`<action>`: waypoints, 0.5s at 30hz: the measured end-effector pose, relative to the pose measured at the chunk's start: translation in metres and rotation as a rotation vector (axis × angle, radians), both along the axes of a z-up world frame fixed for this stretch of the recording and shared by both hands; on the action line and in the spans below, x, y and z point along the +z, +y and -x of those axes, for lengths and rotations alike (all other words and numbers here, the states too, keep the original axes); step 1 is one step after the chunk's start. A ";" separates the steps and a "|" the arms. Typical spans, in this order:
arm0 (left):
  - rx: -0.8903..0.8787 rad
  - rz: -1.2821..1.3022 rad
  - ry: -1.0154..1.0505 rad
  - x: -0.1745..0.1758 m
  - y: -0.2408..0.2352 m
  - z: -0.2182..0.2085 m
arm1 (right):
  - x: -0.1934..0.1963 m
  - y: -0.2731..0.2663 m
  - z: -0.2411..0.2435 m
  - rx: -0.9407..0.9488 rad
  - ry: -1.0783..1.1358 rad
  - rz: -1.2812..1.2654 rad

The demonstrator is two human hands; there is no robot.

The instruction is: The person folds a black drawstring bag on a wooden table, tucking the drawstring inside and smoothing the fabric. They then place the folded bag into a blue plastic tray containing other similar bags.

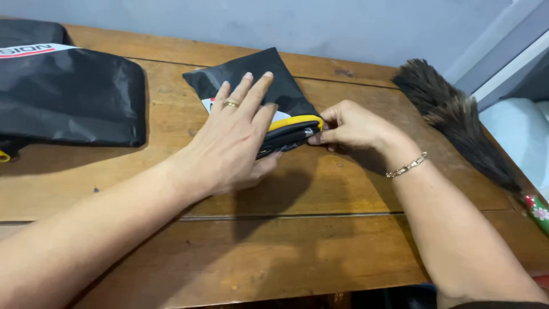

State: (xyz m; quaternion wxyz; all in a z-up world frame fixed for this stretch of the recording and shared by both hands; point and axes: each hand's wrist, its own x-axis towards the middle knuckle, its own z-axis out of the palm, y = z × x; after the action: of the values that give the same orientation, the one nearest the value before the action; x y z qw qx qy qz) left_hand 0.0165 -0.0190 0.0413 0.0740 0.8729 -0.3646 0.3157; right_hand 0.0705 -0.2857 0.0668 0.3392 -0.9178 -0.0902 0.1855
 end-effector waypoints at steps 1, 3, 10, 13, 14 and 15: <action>-0.002 -0.002 -0.001 0.003 -0.006 -0.007 | 0.000 0.000 0.001 -0.002 -0.001 -0.002; 0.009 -0.099 0.081 0.007 -0.015 -0.018 | -0.003 0.003 0.004 0.026 -0.035 -0.148; 0.037 -0.125 0.089 0.025 -0.030 -0.042 | 0.024 0.011 0.028 0.227 -0.242 -0.143; -0.004 -0.031 0.102 0.014 -0.032 -0.047 | 0.025 0.014 0.034 0.224 -0.321 -0.097; 0.053 -0.035 -0.002 0.008 -0.037 -0.048 | 0.021 0.016 0.034 0.197 -0.342 -0.016; 0.110 -0.038 -0.106 0.002 -0.041 -0.048 | 0.018 0.019 0.035 0.169 -0.362 0.065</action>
State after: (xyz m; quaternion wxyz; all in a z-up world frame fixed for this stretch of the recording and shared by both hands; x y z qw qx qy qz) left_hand 0.0643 -0.0599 0.0429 0.0207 0.8749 -0.3254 0.3581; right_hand 0.0357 -0.2663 0.0844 0.2709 -0.9358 -0.2204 0.0478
